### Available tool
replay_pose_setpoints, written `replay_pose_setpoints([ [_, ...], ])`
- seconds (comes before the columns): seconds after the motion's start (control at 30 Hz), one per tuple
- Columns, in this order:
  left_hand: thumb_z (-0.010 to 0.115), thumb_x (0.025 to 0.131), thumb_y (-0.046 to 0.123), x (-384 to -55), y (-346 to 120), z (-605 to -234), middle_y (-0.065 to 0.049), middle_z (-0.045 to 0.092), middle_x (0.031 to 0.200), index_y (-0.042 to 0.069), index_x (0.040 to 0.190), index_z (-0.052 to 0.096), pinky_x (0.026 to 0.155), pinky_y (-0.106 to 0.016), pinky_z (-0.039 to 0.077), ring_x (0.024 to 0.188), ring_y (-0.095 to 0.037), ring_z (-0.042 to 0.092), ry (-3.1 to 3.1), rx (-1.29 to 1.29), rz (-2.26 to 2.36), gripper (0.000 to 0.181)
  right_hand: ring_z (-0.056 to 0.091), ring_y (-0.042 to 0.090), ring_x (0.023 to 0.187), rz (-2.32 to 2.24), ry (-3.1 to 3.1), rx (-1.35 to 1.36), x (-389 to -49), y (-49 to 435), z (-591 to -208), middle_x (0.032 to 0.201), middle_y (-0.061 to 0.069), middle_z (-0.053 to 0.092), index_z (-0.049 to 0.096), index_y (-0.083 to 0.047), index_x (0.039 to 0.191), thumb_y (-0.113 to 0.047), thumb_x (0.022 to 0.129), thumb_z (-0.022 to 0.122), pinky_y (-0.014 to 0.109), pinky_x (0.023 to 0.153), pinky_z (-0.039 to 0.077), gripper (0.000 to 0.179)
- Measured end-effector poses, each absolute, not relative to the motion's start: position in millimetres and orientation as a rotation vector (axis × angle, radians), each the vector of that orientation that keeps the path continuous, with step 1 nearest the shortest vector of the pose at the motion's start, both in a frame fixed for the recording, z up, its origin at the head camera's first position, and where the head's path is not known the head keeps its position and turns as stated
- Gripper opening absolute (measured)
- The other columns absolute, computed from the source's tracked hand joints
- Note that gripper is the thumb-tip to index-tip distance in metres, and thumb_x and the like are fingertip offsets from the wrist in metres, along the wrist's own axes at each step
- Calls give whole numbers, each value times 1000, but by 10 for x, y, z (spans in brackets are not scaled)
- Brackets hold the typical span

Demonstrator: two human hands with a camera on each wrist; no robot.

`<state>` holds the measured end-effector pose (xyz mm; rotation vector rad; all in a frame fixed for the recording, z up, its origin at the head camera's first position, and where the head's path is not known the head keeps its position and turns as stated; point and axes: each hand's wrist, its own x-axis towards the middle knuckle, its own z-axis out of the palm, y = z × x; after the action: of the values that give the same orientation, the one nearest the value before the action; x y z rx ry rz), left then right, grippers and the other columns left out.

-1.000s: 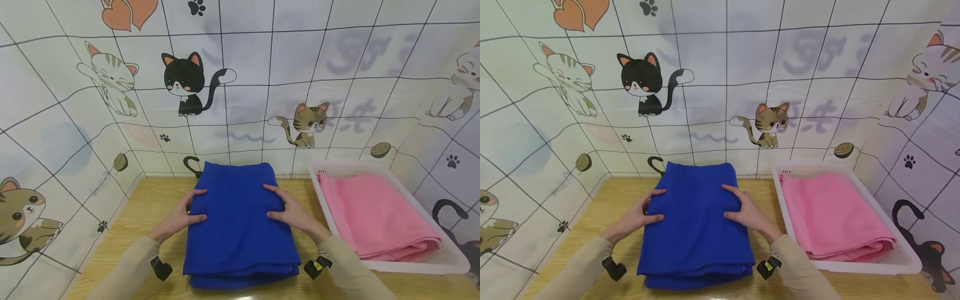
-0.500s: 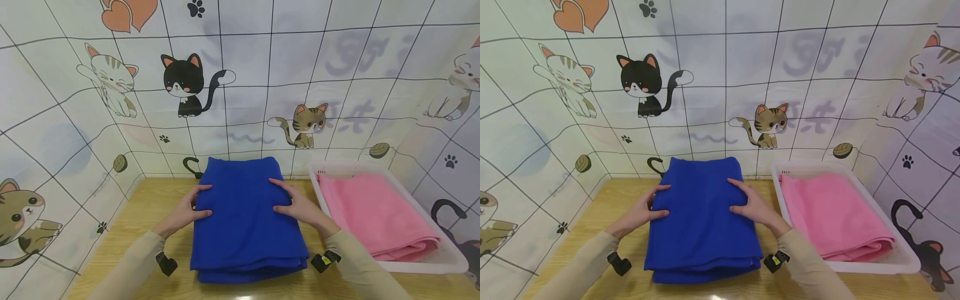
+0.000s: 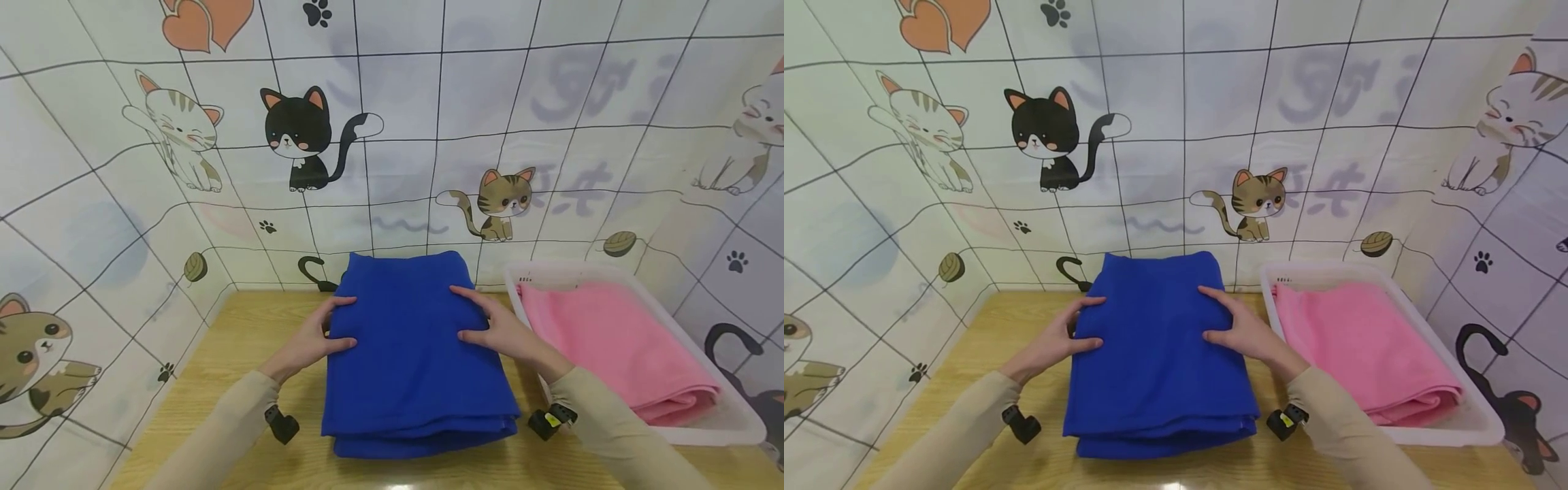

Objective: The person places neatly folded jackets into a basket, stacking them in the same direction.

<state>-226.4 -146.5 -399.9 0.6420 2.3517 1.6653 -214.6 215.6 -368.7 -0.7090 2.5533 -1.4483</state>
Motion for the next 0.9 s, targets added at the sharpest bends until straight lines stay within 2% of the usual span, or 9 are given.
replay_pose_setpoints([
  [0.23,73,86,8,-2259,-1352,-3952,-18,27,151,18,146,38,96,-53,43,129,-41,41,2292,645,1683,70,33,46,133,-1375,2603,-690,-2103,2286,-3600,151,24,28,35,-15,150,-15,89,71,62,101,32,71],
  [0.47,72,87,7,-2282,-1269,-3939,-20,25,152,14,146,37,97,-54,42,130,-42,38,2257,698,1694,69,31,47,134,-1371,2603,-671,-2091,2375,-3575,152,23,25,34,-16,151,-16,89,71,62,100,32,72],
  [0.9,73,87,9,-2315,-1120,-3931,-20,30,150,16,145,39,96,-52,43,128,-40,41,2231,715,1713,67,25,58,131,-1359,2631,-656,-2047,2523,-3535,153,30,17,32,-12,151,-15,90,69,69,95,32,71],
])
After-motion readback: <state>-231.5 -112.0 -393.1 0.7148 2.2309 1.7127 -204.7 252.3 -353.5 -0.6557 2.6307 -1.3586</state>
